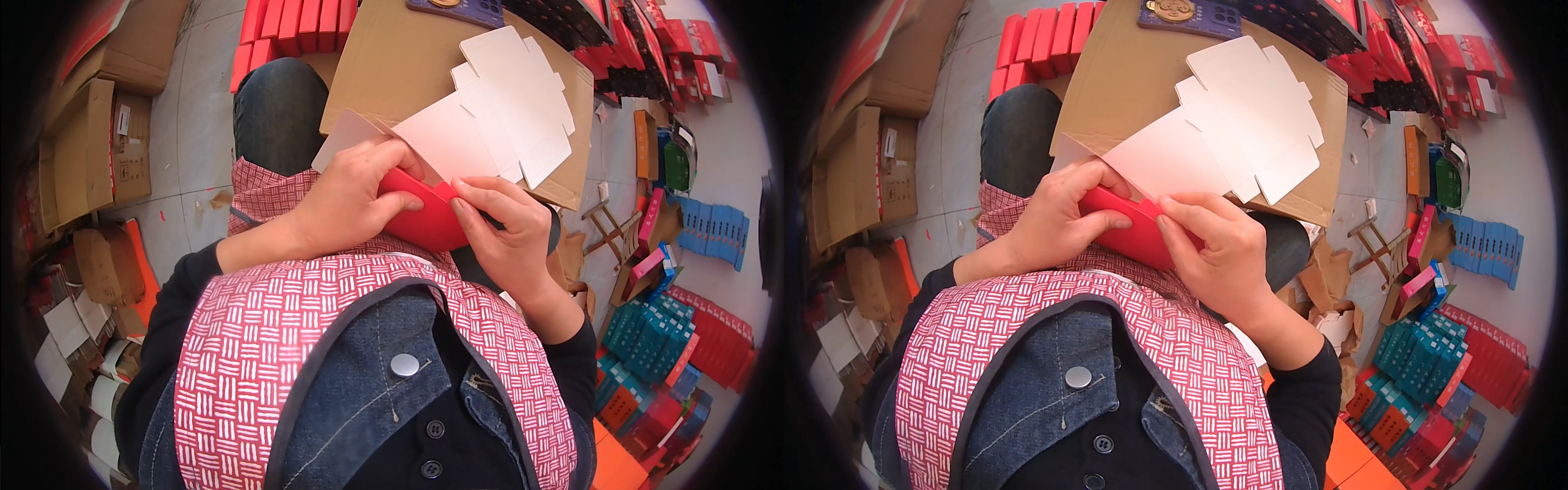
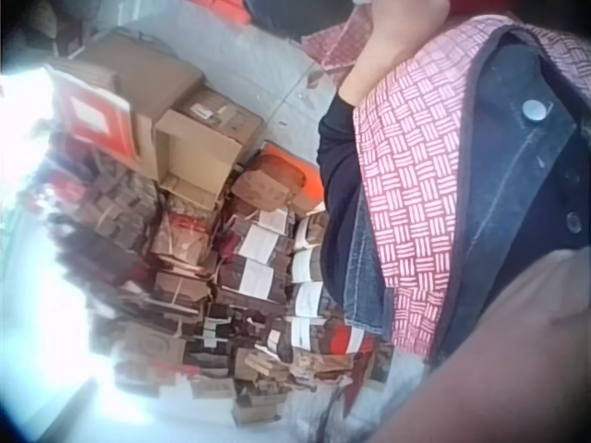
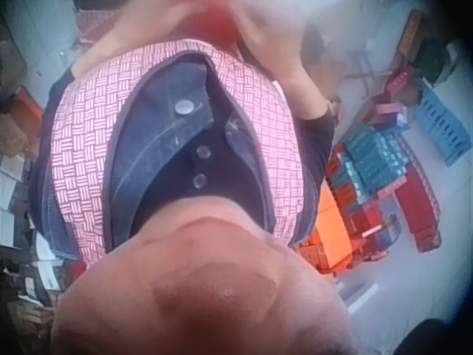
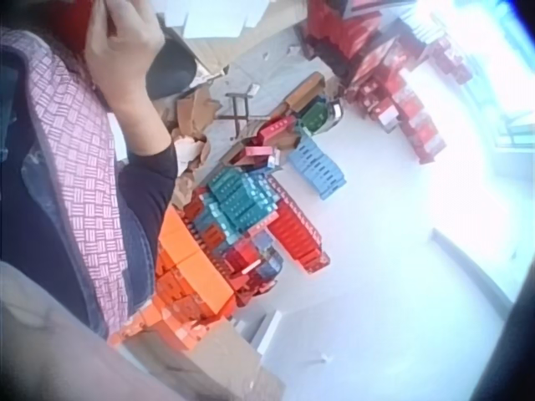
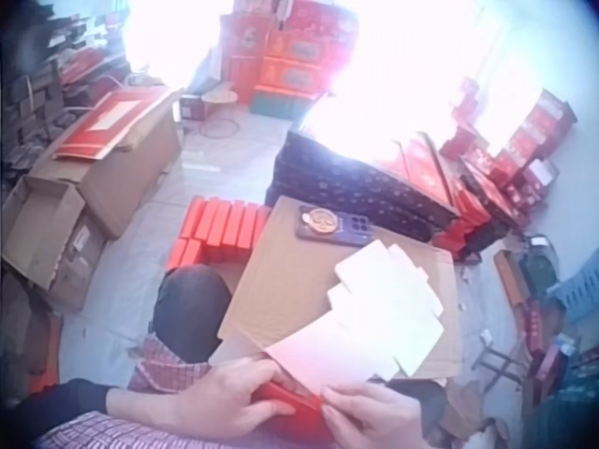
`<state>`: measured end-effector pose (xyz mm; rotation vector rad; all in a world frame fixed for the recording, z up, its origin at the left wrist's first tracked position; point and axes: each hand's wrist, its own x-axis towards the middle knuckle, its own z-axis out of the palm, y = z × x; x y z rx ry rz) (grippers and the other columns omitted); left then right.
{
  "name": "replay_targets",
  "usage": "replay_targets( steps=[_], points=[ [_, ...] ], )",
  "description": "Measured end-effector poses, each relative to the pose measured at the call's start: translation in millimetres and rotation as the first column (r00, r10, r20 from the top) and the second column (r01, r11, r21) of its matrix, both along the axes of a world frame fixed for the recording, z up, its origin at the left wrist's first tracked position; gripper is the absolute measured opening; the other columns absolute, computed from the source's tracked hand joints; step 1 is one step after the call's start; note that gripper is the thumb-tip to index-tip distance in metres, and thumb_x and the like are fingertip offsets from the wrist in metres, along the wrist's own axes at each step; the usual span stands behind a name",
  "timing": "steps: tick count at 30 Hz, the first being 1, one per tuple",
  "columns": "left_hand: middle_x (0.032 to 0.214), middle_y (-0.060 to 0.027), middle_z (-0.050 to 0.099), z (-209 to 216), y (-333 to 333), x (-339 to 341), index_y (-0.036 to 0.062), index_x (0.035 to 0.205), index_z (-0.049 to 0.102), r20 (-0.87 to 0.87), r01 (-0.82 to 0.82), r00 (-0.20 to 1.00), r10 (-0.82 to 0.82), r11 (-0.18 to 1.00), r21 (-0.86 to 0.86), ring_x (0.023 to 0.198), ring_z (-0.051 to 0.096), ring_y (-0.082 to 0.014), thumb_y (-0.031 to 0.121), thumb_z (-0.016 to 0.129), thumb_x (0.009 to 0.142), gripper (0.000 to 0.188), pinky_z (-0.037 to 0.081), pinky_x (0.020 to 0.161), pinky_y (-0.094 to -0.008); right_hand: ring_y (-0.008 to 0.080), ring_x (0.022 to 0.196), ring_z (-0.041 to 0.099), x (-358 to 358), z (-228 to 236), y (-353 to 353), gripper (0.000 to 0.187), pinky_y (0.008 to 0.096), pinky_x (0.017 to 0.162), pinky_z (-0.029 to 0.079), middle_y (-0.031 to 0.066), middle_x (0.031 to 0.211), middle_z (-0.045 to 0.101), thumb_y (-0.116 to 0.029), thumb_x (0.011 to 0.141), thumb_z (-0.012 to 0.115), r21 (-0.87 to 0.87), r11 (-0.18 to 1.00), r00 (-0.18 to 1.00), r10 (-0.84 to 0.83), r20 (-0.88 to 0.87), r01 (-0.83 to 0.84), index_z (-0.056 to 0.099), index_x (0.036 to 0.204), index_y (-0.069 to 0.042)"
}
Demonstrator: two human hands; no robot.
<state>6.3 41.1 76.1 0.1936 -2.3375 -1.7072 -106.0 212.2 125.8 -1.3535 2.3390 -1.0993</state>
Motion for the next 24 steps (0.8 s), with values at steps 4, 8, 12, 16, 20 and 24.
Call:
replay_targets(
  steps=[4, 8, 12, 16, 20, 24],
  points=[
    [0.095, -0.0182, 0.064, 5, 4, -1, -0.0007, 0.102, 0.052, 0.072, -0.099, 0.993, 0.093, 0.991, 0.092, 0.091, 0.064, -0.0312, 0.005, 0.072, 0.073, 0.036, 0.049, 0.08, -0.035, 0.024, 0.07, 0.067, -1, -2, 1, 0.015, 0.028, 0.062, 0.052, 0.0129, 0.086, 0.068, -0.002, 0.077, 0.069, 0.001, 1.0, 1.0, 0.01, -0.02, -0.01, 0.07, 0.092, 0.0],
    [0.098, -0.0161, 0.065, -12, 8, -1, -0.0008, 0.111, 0.045, 0.042, -0.108, 0.994, 0.1, 0.918, 0.381, 0.095, 0.064, -0.0224, -0.001, 0.071, 0.075, 0.044, 0.05, 0.081, -0.0304, 0.0245, 0.07, 0.066, -1, -2, -1, 0.016, 0.0288, 0.062, 0.052, 0.0131, 0.087, 0.068, -0.002, 0.077, 0.069, 0.019, 1.0, 0.998, 0.021, -0.061, -0.02, 0.07, 0.093, 0.0],
    [0.099, -0.0133, 0.066, -3, 5, -1, -0.0001, 0.113, 0.044, 0.137, -0.136, 0.988, 0.07, 0.818, 0.558, 0.093, 0.064, -0.0156, -0.005, 0.069, 0.078, 0.043, 0.051, 0.084, -0.0278, 0.0243, 0.071, 0.066, -2, -1, -2, 0.019, 0.0287, 0.062, 0.052, 0.0131, 0.088, 0.067, -0.001, 0.077, 0.068, 0.036, 0.997, 0.991, 0.074, -0.114, -0.07, 0.069, 0.096, 0.0],
    [0.095, -0.0131, 0.068, -3, 0, -4, 0.0001, 0.112, 0.044, 0.153, -0.144, 0.987, 0.058, 0.749, 0.647, 0.089, 0.066, -0.0149, -0.006, 0.067, 0.079, 0.041, 0.052, 0.082, -0.0266, 0.0233, 0.071, 0.066, -5, 0, -2, 0.023, 0.0278, 0.062, 0.052, 0.0129, 0.088, 0.067, 0.0, 0.078, 0.068, 0.008, 0.997, 0.997, 0.073, -0.016, -0.073, 0.069, 0.1, -0.001],
    [0.093, -0.013, 0.068, 0, -2, -8, 0.0005, 0.11, 0.045, 0.147, -0.137, 0.988, 0.055, 0.766, 0.628, 0.085, 0.066, -0.0141, -0.006, 0.065, 0.079, 0.038, 0.052, 0.08, -0.0259, 0.0222, 0.069, 0.065, -9, -2, -2, 0.025, 0.0275, 0.06, 0.051, 0.0118, 0.085, 0.067, 0.001, 0.078, 0.067, -0.016, 0.996, 0.996, 0.09, 0.007, -0.09, 0.069, 0.103, -0.001],
    [0.092, -0.0123, 0.068, 2, -3, -9, 0.0008, 0.109, 0.045, 0.166, -0.154, 0.984, 0.06, 0.757, 0.635, 0.084, 0.065, -0.0133, -0.007, 0.065, 0.079, 0.036, 0.052, 0.08, -0.025, 0.0224, 0.067, 0.064, -12, -4, 1, 0.026, 0.0283, 0.057, 0.05, 0.0114, 0.082, 0.065, 0.001, 0.078, 0.068, -0.002, 0.987, 0.986, 0.162, -0.034, -0.162, 0.069, 0.104, -0.001]
  ],
)
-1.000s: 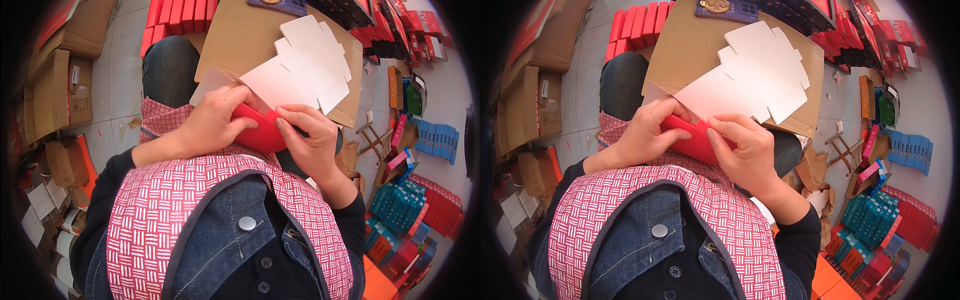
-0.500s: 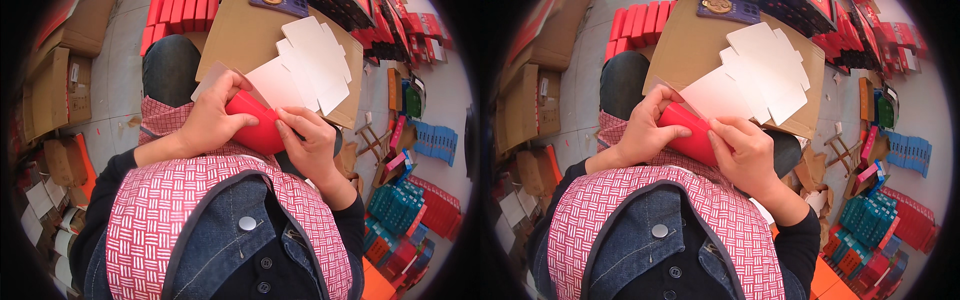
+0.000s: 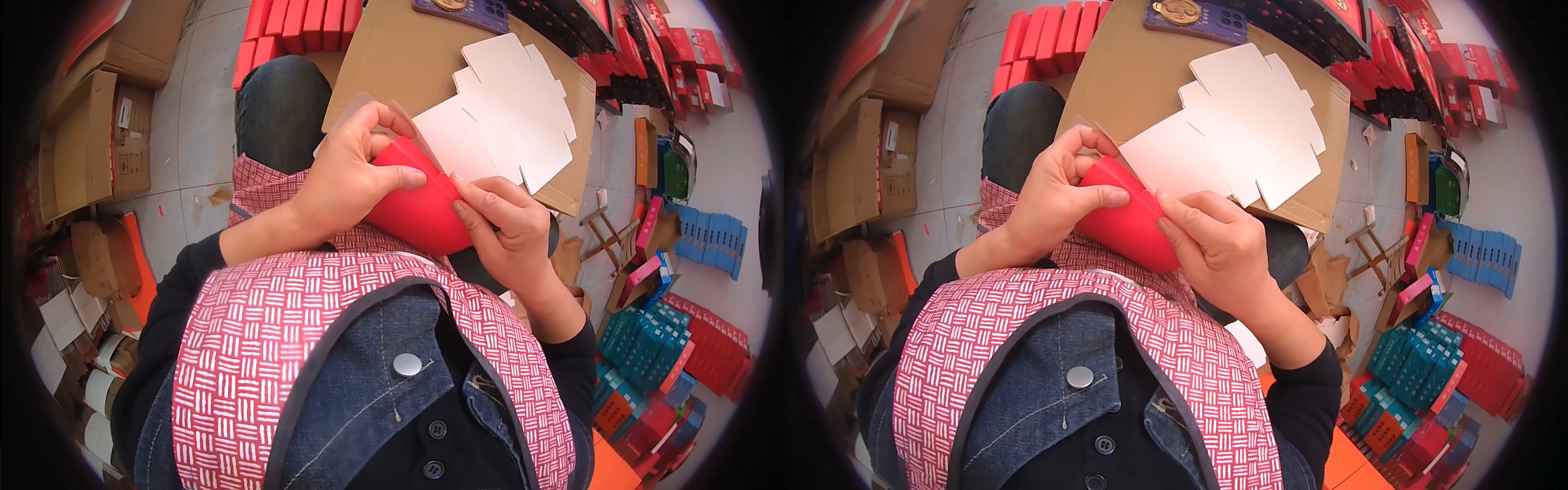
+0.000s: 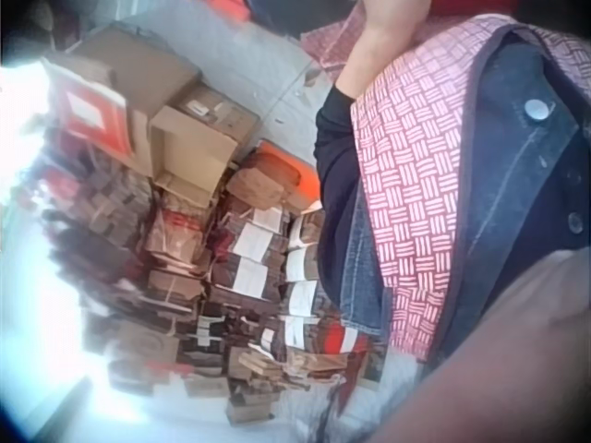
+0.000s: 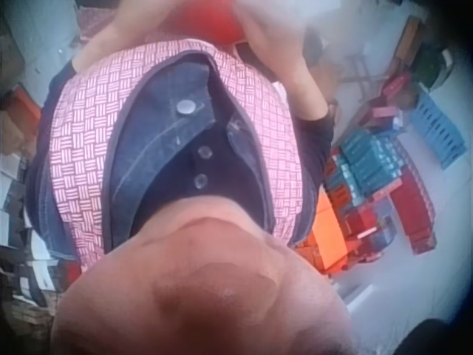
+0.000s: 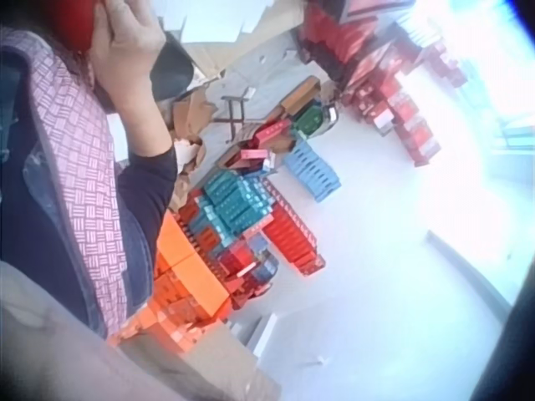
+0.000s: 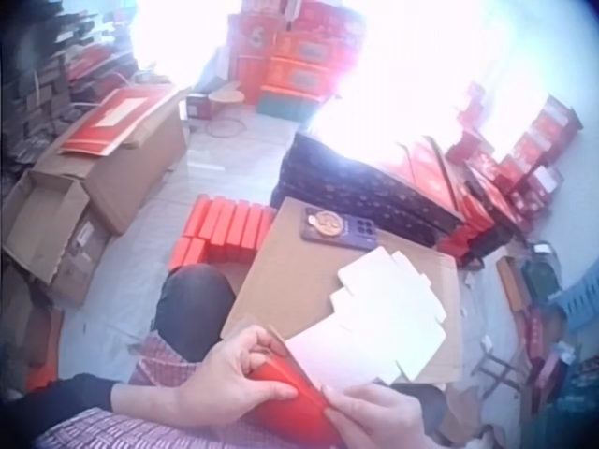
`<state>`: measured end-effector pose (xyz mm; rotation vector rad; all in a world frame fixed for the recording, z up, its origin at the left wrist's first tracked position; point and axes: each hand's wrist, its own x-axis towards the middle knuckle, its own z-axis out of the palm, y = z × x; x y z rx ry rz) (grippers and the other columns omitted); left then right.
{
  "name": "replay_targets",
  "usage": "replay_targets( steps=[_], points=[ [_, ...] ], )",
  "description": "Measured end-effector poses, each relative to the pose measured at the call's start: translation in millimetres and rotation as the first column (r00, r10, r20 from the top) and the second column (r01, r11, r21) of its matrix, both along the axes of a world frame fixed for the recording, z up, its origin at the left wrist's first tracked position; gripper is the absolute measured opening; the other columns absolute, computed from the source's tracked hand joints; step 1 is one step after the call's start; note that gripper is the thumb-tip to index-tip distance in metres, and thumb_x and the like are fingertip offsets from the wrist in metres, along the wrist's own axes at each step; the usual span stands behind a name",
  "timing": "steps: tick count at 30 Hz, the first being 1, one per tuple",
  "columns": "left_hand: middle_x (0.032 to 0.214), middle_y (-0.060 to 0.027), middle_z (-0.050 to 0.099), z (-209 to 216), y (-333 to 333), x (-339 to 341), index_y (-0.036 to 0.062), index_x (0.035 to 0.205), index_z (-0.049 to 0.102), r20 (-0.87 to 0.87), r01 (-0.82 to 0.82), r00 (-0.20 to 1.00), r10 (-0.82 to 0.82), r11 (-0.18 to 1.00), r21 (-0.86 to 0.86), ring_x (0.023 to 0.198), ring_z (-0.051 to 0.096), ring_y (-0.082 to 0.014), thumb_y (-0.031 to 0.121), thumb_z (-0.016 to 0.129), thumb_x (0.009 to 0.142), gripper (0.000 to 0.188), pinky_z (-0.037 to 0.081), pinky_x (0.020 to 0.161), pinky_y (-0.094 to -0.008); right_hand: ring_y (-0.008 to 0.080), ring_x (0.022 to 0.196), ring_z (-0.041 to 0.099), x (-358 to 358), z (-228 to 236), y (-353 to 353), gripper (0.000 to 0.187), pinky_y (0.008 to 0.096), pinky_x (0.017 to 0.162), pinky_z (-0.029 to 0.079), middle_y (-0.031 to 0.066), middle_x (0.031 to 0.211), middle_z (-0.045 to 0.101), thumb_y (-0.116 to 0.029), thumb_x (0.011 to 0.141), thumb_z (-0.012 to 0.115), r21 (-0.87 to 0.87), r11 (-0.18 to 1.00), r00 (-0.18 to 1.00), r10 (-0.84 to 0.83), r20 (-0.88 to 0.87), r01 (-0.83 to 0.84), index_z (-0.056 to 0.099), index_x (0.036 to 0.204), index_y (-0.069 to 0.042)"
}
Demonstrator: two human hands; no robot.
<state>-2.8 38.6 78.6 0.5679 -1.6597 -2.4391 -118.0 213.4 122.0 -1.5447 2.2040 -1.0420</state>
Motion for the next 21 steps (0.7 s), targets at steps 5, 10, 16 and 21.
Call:
replay_targets(
  steps=[5, 10, 16, 21],
  points=[
    [0.092, -0.0117, 0.068, -3.1, 1.3, -1.0, 0.001, 0.108, 0.045, -0.011, -0.002, 1.0, 0.002, 1.0, 0.03, 0.084, 0.065, -0.0126, -0.007, 0.065, 0.08, 0.036, 0.051, 0.079, -0.0244, 0.0236, 0.066, 0.063, -1.2, -1.0, -2.3, 0.025, 0.0296, 0.056, 0.05, 0.0113, 0.08, 0.064, 0.0, 0.077, 0.068, -0.011, 0.998, 0.99, 0.055, -0.129, -0.056, 0.068, 0.102, 0.0],
    [0.086, -0.0128, 0.067, -0.4, 1.5, -1.0, -0.0016, 0.107, 0.046, -0.017, -0.026, 1.0, 0.026, 1.0, -0.015, 0.081, 0.064, -0.0141, -0.004, 0.068, 0.076, 0.038, 0.052, 0.071, -0.0254, 0.0219, 0.065, 0.063, -5.3, 0.4, -4.4, 0.023, 0.0286, 0.056, 0.05, 0.0106, 0.079, 0.063, 0.0, 0.075, 0.069, 0.033, 0.994, 0.978, 0.11, -0.179, -0.106, 0.068, 0.099, 0.0],
    [0.087, -0.0117, 0.068, 3.3, -2.3, -6.1, 0.0019, 0.107, 0.043, -0.034, 0.005, 0.999, -0.005, 1.0, -0.003, 0.082, 0.065, -0.0128, -0.005, 0.066, 0.08, 0.036, 0.052, 0.075, -0.0245, 0.0173, 0.066, 0.062, -8.7, 2.6, -7.0, 0.025, 0.026, 0.056, 0.048, 0.0096, 0.079, 0.063, 0.002, 0.075, 0.069, -0.013, 1.0, 0.995, 0.0, 0.098, 0.001, 0.07, 0.1, -0.001],
    [0.088, -0.0121, 0.069, 2.6, -1.8, -5.1, 0.0024, 0.106, 0.043, -0.024, -0.005, 1.0, 0.005, 1.0, -0.019, 0.081, 0.065, -0.0125, -0.005, 0.066, 0.08, 0.035, 0.052, 0.075, -0.0242, 0.0187, 0.069, 0.062, -9.2, -3.2, -4.9, 0.027, 0.0266, 0.058, 0.048, 0.0097, 0.081, 0.063, 0.003, 0.075, 0.069, -0.053, 0.997, 0.996, 0.063, 0.066, -0.059, 0.07, 0.102, -0.001]
  ],
)
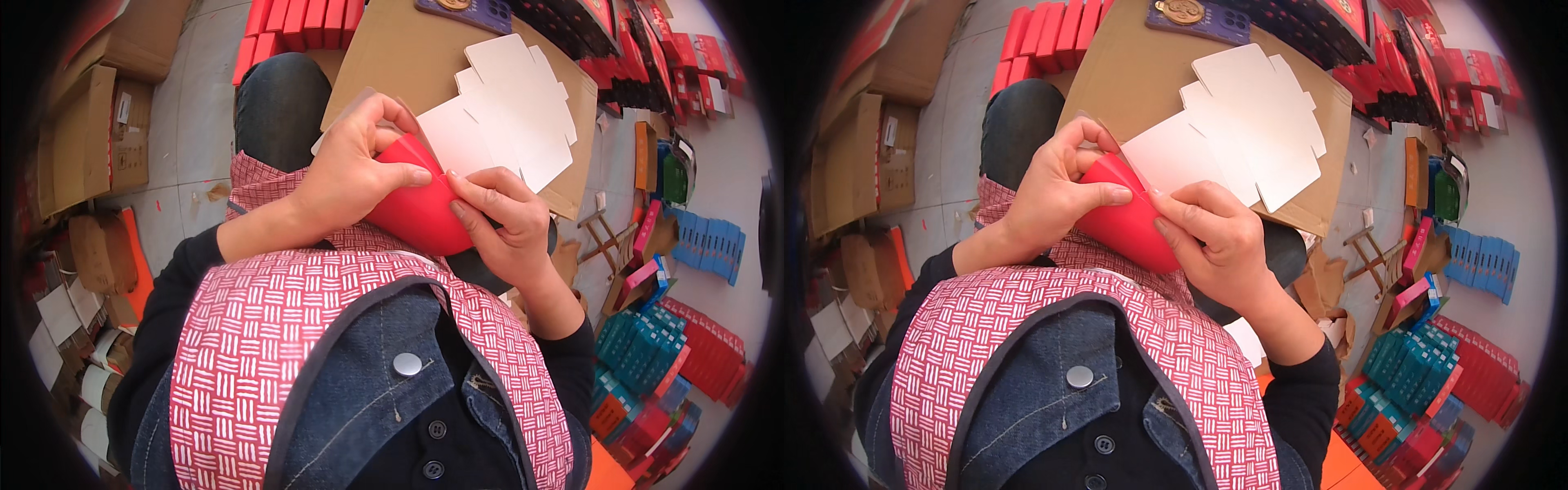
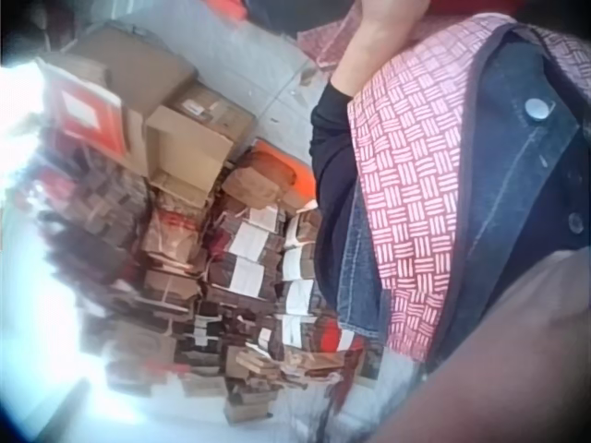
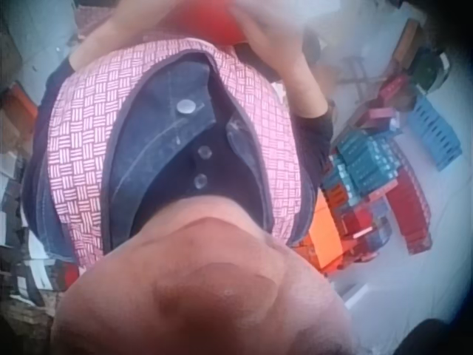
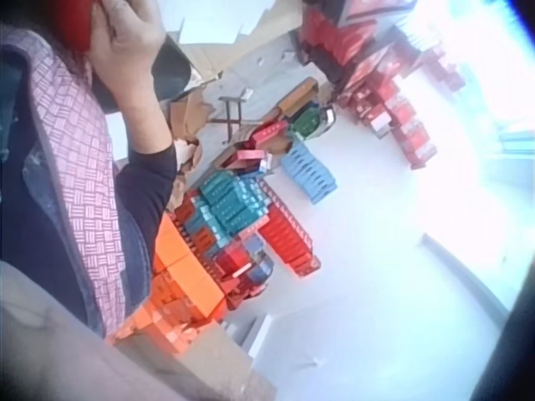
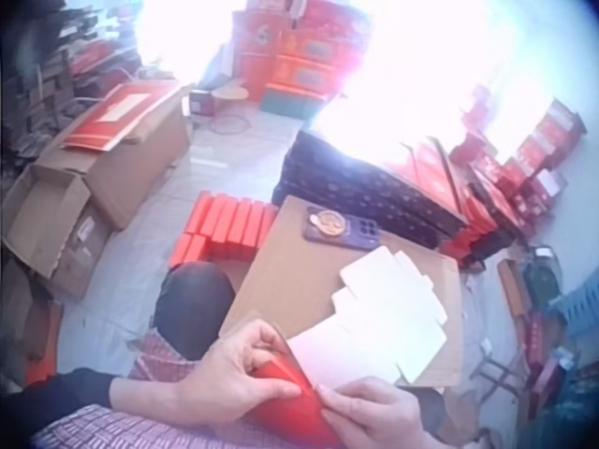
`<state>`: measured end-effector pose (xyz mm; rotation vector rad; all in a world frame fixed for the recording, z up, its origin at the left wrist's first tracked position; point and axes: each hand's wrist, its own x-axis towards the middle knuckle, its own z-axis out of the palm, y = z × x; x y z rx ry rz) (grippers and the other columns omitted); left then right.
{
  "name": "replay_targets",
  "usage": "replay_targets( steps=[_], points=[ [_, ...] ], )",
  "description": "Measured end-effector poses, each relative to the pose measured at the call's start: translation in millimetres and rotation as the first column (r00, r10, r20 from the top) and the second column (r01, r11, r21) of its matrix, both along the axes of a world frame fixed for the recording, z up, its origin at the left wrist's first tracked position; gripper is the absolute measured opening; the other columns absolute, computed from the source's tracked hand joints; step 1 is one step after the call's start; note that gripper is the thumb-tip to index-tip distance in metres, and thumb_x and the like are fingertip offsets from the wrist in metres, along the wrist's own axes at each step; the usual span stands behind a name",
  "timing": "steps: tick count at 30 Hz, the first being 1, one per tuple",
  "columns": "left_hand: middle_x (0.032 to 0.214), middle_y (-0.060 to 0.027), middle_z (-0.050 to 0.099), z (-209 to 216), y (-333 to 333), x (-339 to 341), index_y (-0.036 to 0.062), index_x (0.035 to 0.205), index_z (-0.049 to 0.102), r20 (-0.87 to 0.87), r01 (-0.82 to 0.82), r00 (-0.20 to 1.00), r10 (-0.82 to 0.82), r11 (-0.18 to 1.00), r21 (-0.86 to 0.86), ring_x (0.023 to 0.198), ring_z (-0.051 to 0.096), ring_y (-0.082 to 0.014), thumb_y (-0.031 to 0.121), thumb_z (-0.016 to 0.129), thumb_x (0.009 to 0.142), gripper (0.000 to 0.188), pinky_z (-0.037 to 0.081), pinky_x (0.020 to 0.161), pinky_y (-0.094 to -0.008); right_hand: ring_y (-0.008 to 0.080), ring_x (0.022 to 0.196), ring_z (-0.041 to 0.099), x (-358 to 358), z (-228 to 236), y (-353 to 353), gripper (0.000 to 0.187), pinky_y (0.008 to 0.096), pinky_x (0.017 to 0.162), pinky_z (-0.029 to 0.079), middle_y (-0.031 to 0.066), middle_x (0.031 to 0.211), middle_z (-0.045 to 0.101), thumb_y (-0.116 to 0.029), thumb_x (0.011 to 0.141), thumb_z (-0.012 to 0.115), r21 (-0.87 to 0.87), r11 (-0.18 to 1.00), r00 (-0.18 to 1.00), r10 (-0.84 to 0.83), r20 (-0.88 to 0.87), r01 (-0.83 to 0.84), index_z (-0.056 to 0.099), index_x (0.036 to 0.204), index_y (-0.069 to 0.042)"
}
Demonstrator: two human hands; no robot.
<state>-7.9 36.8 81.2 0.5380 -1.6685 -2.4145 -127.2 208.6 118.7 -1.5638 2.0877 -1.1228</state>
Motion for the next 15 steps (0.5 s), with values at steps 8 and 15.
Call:
replay_targets(
  steps=[8, 15],
  points=[
    [0.086, -0.0111, 0.069, -1.3, -0.7, -0.3, 0.0026, 0.105, 0.044, 0.003, 0.008, 1.0, -0.008, 1.0, 0.013, 0.08, 0.065, -0.0115, -0.006, 0.067, 0.079, 0.036, 0.051, 0.075, -0.0235, 0.0178, 0.074, 0.06, 3.2, -3.0, 1.8, 0.028, 0.0262, 0.062, 0.049, 0.0091, 0.09, 0.061, 0.003, 0.077, 0.068, 0.001, 1.0, 0.995, 0.004, 0.099, -0.004, 0.07, 0.104, -0.002],
    [0.087, -0.0099, 0.069, 2.2, -0.2, -0.2, 0.0019, 0.106, 0.045, -0.01, 0.029, 1.0, -0.029, 1.0, -0.006, 0.081, 0.064, -0.0104, -0.006, 0.069, 0.077, 0.038, 0.051, 0.077, -0.0228, 0.0174, 0.075, 0.058, 0.9, -3.3, 3.4, 0.029, 0.0267, 0.064, 0.048, 0.0082, 0.089, 0.06, 0.004, 0.076, 0.068, 0.002, 0.999, 0.981, 0.048, 0.189, -0.049, 0.07, 0.104, -0.004]
  ],
)
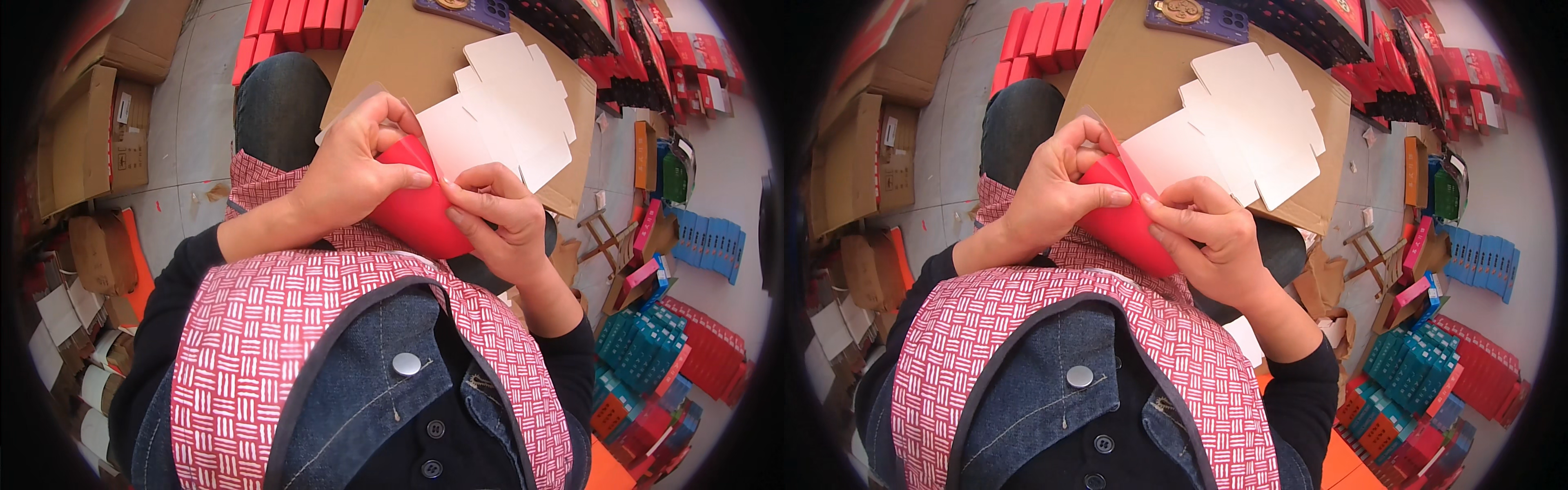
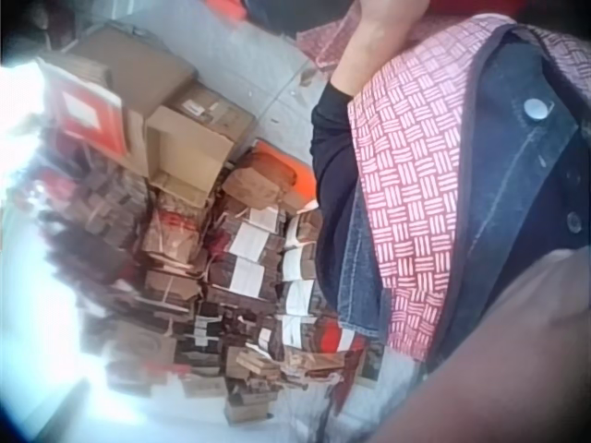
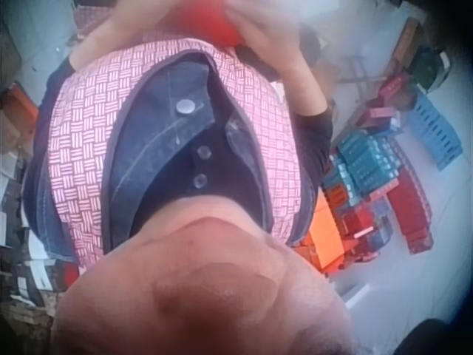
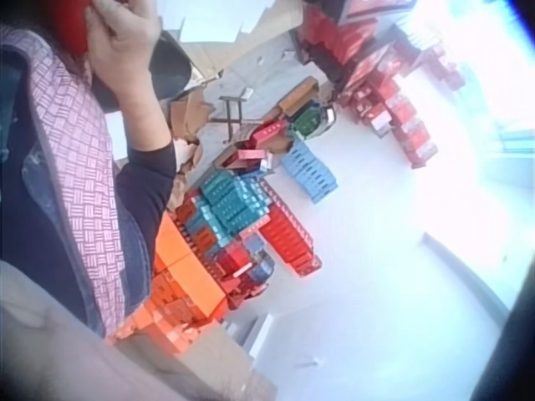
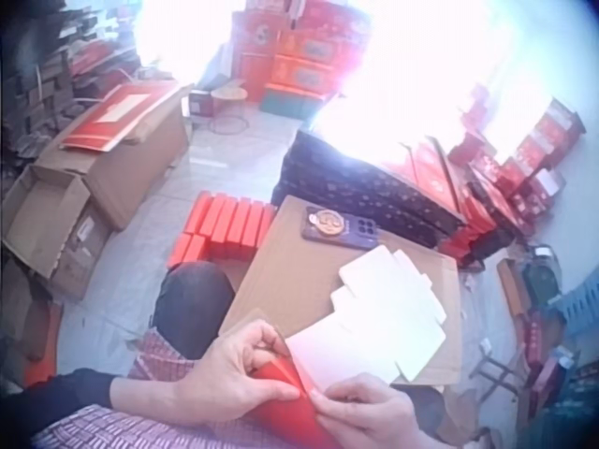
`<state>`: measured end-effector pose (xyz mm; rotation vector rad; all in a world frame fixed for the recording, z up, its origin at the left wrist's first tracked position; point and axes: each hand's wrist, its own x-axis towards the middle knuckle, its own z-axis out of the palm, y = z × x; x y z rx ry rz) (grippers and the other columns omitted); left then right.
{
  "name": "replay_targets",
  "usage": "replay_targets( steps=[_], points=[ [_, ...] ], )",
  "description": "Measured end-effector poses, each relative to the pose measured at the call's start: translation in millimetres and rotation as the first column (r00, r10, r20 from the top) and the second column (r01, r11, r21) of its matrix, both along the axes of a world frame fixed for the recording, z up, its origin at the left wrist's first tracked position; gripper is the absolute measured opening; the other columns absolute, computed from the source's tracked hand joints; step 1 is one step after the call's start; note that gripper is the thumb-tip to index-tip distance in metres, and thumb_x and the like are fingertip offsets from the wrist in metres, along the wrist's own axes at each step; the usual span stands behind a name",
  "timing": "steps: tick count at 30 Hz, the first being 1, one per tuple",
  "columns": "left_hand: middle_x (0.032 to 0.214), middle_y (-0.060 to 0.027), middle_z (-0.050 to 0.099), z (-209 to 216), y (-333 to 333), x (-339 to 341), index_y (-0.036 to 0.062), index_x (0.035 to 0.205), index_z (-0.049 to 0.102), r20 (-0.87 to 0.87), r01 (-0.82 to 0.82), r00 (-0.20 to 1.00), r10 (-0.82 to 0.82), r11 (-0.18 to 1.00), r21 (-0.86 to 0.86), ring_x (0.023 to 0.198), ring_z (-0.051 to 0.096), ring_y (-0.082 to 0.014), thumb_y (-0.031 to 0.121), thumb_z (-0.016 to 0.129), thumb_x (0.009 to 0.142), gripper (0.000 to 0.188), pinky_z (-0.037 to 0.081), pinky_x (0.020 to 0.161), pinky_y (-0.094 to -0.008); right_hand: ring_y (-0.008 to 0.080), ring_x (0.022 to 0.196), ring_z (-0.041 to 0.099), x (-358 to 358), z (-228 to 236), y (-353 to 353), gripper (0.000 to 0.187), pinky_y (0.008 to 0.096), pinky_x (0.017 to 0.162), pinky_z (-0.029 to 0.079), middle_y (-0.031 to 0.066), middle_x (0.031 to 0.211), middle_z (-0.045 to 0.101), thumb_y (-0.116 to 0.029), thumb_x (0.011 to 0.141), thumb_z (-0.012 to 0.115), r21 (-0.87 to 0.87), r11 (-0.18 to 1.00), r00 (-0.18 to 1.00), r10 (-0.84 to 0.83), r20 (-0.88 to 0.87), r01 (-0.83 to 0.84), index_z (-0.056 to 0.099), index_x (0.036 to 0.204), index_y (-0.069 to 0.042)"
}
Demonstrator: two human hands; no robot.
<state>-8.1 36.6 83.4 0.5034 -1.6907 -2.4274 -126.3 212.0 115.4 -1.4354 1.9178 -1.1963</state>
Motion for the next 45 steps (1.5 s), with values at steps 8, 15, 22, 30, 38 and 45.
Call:
replay_targets(
  steps=[8, 15, 22, 30, 38, 45],
  points=[
    [0.093, -0.0113, 0.068, 0, 0, 2, 0.0009, 0.114, 0.044, -0.006, 0.037, 0.999, -0.037, 0.999, -0.009, 0.086, 0.065, -0.0124, -0.004, 0.069, 0.077, 0.045, 0.05, 0.081, -0.0257, 0.0161, 0.085, 0.06, 1, 8, 2, 0.028, 0.0277, 0.069, 0.05, 0.0084, 0.096, 0.061, 0.0, 0.075, 0.071, 0.094, 0.995, 0.991, 0.054, -0.124, -0.042, 0.07, 0.103, -0.003],
    [0.106, -0.0127, 0.062, 35, -5, -24, 0.0023, 0.113, 0.048, -0.204, -0.056, 0.972, -0.115, 0.731, -0.68, 0.095, 0.062, -0.0228, -0.001, 0.071, 0.075, 0.044, 0.048, 0.085, -0.0293, 0.019, 0.101, 0.062, -2, 2, 2, 0.082, 0.0284, 0.082, 0.051, 0.0141, 0.114, 0.059, -0.001, 0.077, 0.066, 0.174, 0.982, 0.858, -0.15, 0.492, 0.072, 0.021, 0.145, -0.001],
    [0.132, -0.0229, 0.047, -11, -7, -37, -0.0053, 0.138, 0.028, -0.316, -0.423, 0.893, 0.322, 0.84, -0.34, 0.123, 0.048, -0.0284, 0.022, 0.067, 0.088, 0.069, 0.036, 0.105, -0.0345, 0.0219, 0.114, 0.055, -21, 2, 6, 0.075, 0.0344, 0.097, 0.045, 0.02, 0.126, 0.054, 0.006, 0.085, 0.054, -0.141, 0.868, 0.736, -0.305, 0.604, 0.476, 0.013, 0.148, -0.001],
    [0.136, -0.0162, 0.042, -20, 10, -33, 0.0041, 0.146, 0.021, -0.308, -0.204, 0.949, 0.068, 0.879, -0.432, 0.122, 0.046, -0.0213, 0.015, 0.064, 0.089, 0.072, 0.038, 0.102, -0.0323, 0.0279, 0.134, 0.036, 3, -45, 1, 0.068, 0.034, 0.108, 0.03, 0.0218, 0.147, 0.03, -0.014, 0.096, 0.05, -0.082, 0.861, 0.839, -0.463, 0.284, 0.503, 0.009, 0.149, 0.002],
    [0.123, -0.0074, 0.054, -40, -3, -37, 0.0039, 0.138, 0.039, -0.173, -0.037, 0.984, 0.045, 0.998, 0.049, 0.109, 0.053, -0.0122, 0.012, 0.051, 0.097, 0.043, 0.045, 0.093, -0.026, 0.0103, 0.097, 0.054, -6, -63, 8, 0.046, 0.0234, 0.083, 0.045, 0.0088, 0.109, 0.055, -0.017, 0.1, 0.045, -0.058, 0.807, 0.533, -0.331, 0.779, 0.587, 0.031, 0.142, -0.005],
    [0.118, -0.0061, 0.059, -40, -10, -43, -0.0012, 0.132, 0.047, -0.155, -0.056, 0.987, 0.05, 0.998, -0.036, 0.104, 0.055, -0.0094, 0.018, 0.049, 0.099, 0.037, 0.045, 0.09, -0.0229, 0.0113, 0.097, 0.055, -12, -64, 7, 0.04, 0.024, 0.084, 0.045, 0.01, 0.111, 0.057, -0.017, 0.099, 0.045, -0.085, 0.799, 0.66, -0.427, 0.618, 0.596, 0.038, 0.134, 0.001]
  ],
)
